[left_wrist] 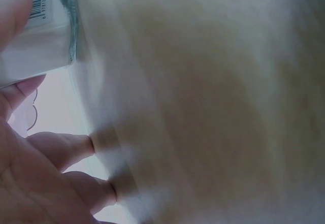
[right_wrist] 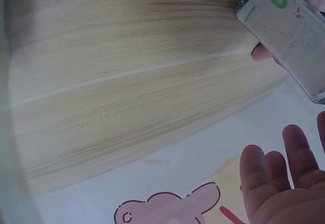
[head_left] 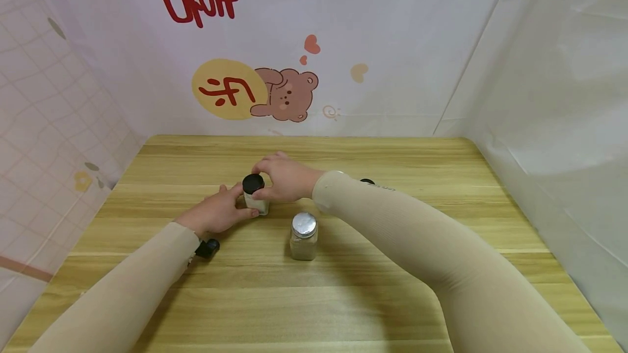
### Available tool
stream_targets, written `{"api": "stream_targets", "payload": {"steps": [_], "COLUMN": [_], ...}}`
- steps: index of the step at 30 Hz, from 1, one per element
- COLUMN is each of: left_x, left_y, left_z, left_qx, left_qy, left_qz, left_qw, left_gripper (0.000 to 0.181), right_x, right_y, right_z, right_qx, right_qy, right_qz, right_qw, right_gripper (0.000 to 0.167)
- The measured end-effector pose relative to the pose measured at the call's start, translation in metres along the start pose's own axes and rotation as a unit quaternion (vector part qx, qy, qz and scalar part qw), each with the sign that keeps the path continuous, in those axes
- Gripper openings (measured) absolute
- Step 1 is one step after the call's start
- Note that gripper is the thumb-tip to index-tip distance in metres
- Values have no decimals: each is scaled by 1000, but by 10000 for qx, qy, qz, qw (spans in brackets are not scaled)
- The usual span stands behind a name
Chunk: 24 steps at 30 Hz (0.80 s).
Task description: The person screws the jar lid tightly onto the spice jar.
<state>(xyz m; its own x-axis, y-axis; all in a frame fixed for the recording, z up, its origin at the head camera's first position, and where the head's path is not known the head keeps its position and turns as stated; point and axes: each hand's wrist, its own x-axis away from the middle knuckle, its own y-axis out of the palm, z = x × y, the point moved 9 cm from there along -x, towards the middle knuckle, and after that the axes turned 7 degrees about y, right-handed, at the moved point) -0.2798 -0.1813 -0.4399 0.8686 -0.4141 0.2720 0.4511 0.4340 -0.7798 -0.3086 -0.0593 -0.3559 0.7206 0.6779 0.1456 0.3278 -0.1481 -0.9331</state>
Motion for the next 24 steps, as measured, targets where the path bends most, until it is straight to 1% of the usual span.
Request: {"api": "stream_targets", "payload": {"steps": [4,8,11,15,19,24], "left_x": [0,1,1,1,1,1], "left_y": [0,0,0,0,1,1], "left_z": [0,0,0,0,0,0], "left_qx": [35,52,59,40,22,54], "left_qy": [-12,3,-1,-34,-31,-38], "left_qz": [7,18,10,-23,-21,-6], "left_qw": [10000,10000,10000,10000,10000,10000], "left_gripper": [88,89,89,89,90,89], "right_x": [0,0,-1,-1,0,1], "right_y": [0,1,1,2,2,1], "right_z": [-1,-2,0,2,0,-2], "right_qx": [64,150,87,7,32,48], "right_qy": [-70,-111,-50,34,-65,-190], "right_qz": [-24,3,18,15,18,53], "right_qw": [10000,9998,9999,10000,10000,9998], "right_gripper": [60,55,52,57,61,54]}}
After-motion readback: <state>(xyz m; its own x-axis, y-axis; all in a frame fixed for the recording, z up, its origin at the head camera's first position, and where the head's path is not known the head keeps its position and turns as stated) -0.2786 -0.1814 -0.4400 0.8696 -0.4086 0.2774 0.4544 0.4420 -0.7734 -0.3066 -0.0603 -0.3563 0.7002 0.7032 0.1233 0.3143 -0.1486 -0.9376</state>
